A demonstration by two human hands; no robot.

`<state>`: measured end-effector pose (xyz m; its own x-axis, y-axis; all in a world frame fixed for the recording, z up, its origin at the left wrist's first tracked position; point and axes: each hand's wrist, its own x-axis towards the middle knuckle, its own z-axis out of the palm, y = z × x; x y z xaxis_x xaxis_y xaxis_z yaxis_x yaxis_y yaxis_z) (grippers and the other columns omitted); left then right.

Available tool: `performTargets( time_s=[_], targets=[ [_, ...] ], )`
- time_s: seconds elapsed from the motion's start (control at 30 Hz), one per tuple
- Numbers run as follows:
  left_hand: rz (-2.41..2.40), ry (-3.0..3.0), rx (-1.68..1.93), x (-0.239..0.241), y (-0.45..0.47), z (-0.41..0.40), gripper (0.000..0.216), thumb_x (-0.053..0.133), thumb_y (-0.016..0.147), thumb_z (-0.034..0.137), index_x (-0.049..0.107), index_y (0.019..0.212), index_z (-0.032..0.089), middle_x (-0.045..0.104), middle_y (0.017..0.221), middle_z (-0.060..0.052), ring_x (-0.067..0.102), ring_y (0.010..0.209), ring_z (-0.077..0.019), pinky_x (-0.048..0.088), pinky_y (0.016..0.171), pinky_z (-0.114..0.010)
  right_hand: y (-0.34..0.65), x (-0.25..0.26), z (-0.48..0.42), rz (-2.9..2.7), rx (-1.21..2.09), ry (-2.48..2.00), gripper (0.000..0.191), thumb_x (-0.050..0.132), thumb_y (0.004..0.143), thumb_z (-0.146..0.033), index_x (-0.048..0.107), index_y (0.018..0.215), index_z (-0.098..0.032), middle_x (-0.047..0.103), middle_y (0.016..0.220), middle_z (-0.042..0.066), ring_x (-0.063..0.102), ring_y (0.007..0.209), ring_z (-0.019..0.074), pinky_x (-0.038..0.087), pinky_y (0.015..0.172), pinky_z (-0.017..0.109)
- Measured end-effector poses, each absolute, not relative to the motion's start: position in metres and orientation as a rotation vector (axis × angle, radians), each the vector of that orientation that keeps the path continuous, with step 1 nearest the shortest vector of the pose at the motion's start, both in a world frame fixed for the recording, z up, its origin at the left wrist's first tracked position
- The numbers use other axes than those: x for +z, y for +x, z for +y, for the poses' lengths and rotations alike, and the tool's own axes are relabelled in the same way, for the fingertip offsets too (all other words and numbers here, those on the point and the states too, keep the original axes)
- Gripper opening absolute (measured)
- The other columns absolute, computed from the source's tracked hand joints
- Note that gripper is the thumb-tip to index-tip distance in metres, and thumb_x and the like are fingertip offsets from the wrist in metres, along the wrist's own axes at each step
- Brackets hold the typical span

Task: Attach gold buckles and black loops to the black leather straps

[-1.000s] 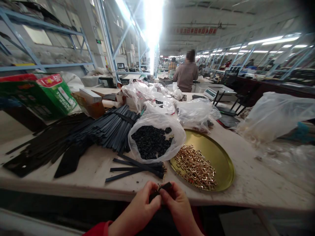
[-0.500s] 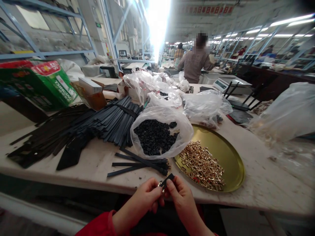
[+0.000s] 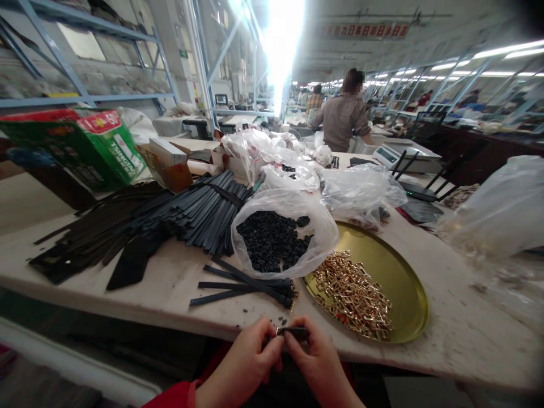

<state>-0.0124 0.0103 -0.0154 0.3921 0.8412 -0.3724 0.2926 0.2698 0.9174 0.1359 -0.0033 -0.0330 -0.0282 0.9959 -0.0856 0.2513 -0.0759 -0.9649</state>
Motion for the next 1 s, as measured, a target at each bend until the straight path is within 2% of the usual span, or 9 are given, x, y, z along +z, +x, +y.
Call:
performTargets(
  time_s=[0.13, 0.2, 0.3, 0.4, 0.5, 0.57, 0.7, 0.8, 1.0],
  targets=[
    [1.135, 1.326, 0.454, -0.004, -0.022, 0.008, 0.025, 0.049, 0.079, 0.041, 0.042, 0.07, 0.018, 0.052, 0.052, 0.006, 0.037, 0.037, -0.0051, 0.024, 0.035, -0.015, 0.134, -0.022, -0.004, -1.253, 1.517, -1.287, 0.022, 0.06, 0.071, -0.037, 0.048, 0.07, -0.019, 0.046, 0.056, -0.006, 0.045, 0.053, 0.0114, 0.035, 0.052, 0.022],
    [1.16, 1.334, 0.488, 0.0, -0.025, 0.01, 0.025, 0.049, 0.08, 0.041, 0.043, 0.071, 0.018, 0.052, 0.054, 0.006, 0.041, 0.039, -0.0063, 0.027, 0.038, -0.016, 0.134, -0.013, -0.004, -1.295, 1.532, -1.238, 0.021, 0.058, 0.073, -0.038, 0.05, 0.073, -0.019, 0.049, 0.059, -0.005, 0.046, 0.056, 0.0117, 0.036, 0.053, 0.022],
    [1.151, 1.388, 0.575, 0.008, -0.029, 0.014, 0.017, 0.048, 0.081, 0.032, 0.048, 0.09, 0.018, 0.054, 0.06, 0.005, 0.05, 0.051, -0.0098, 0.035, 0.047, -0.018, 0.139, 0.005, 0.008, -1.536, 1.502, -1.201, 0.021, 0.053, 0.079, -0.038, 0.056, 0.08, -0.018, 0.057, 0.066, -0.001, 0.051, 0.063, 0.0141, 0.038, 0.057, 0.023],
    [1.141, 1.486, 0.612, 0.013, -0.031, 0.02, 0.018, 0.042, 0.083, 0.028, 0.053, 0.094, 0.018, 0.053, 0.064, 0.004, 0.049, 0.056, -0.0106, 0.037, 0.053, -0.019, 0.152, 0.016, 0.045, -1.798, 1.165, -1.304, 0.025, 0.045, 0.085, -0.037, 0.06, 0.081, -0.018, 0.061, 0.071, 0.001, 0.055, 0.069, 0.0163, 0.041, 0.061, 0.025],
    [1.191, 1.498, 0.643, 0.01, -0.032, 0.031, 0.02, 0.041, 0.084, 0.031, 0.055, 0.083, 0.017, 0.049, 0.061, 0.004, 0.046, 0.055, -0.0107, 0.035, 0.053, -0.02, 0.158, 0.012, 0.096, -2.025, 0.48, -1.592, 0.021, 0.041, 0.087, -0.025, 0.061, 0.085, -0.018, 0.063, 0.081, 0.004, 0.058, 0.076, 0.0164, 0.042, 0.069, 0.026],
    [1.211, 1.448, 0.648, 0.005, -0.032, 0.039, 0.021, 0.04, 0.083, 0.032, 0.053, 0.084, 0.016, 0.047, 0.057, 0.005, 0.044, 0.053, -0.0108, 0.033, 0.051, -0.02, 0.154, 0.002, 0.125, -2.101, 0.363, -1.66, 0.018, 0.045, 0.083, -0.016, 0.063, 0.081, -0.018, 0.063, 0.083, 0.006, 0.058, 0.077, 0.0172, 0.04, 0.07, 0.027],
    [1.245, 1.393, 0.654, -0.005, -0.034, 0.05, 0.022, 0.039, 0.083, 0.033, 0.052, 0.083, 0.016, 0.045, 0.053, 0.006, 0.043, 0.051, -0.0104, 0.033, 0.052, -0.02, 0.139, -0.02, 0.156, -2.125, 0.321, -1.736, 0.022, 0.047, 0.074, 0.0, 0.061, 0.068, -0.015, 0.063, 0.076, 0.011, 0.059, 0.077, 0.0215, 0.038, 0.07, 0.031],
    [1.261, 1.369, 0.661, -0.01, -0.037, 0.057, 0.021, 0.041, 0.08, 0.034, 0.051, 0.079, 0.016, 0.043, 0.05, 0.007, 0.043, 0.049, -0.01, 0.033, 0.051, -0.02, 0.137, -0.026, 0.161, -2.083, 0.336, -1.752, 0.023, 0.045, 0.073, 0.003, 0.059, 0.067, -0.014, 0.063, 0.076, 0.013, 0.059, 0.079, 0.0228, 0.038, 0.072, 0.033],
    [1.274, 1.244, 0.716, -0.01, -0.034, 0.076, 0.029, 0.041, 0.078, 0.047, 0.045, 0.072, 0.019, 0.041, 0.043, 0.009, 0.032, 0.034, -0.0069, 0.025, 0.036, -0.018, 0.142, -0.015, 0.14, -1.913, 0.544, -1.666, 0.009, 0.048, 0.08, -0.016, 0.056, 0.077, -0.016, 0.062, 0.069, 0.003, 0.059, 0.065, 0.0167, 0.044, 0.061, 0.027]
  ],
)
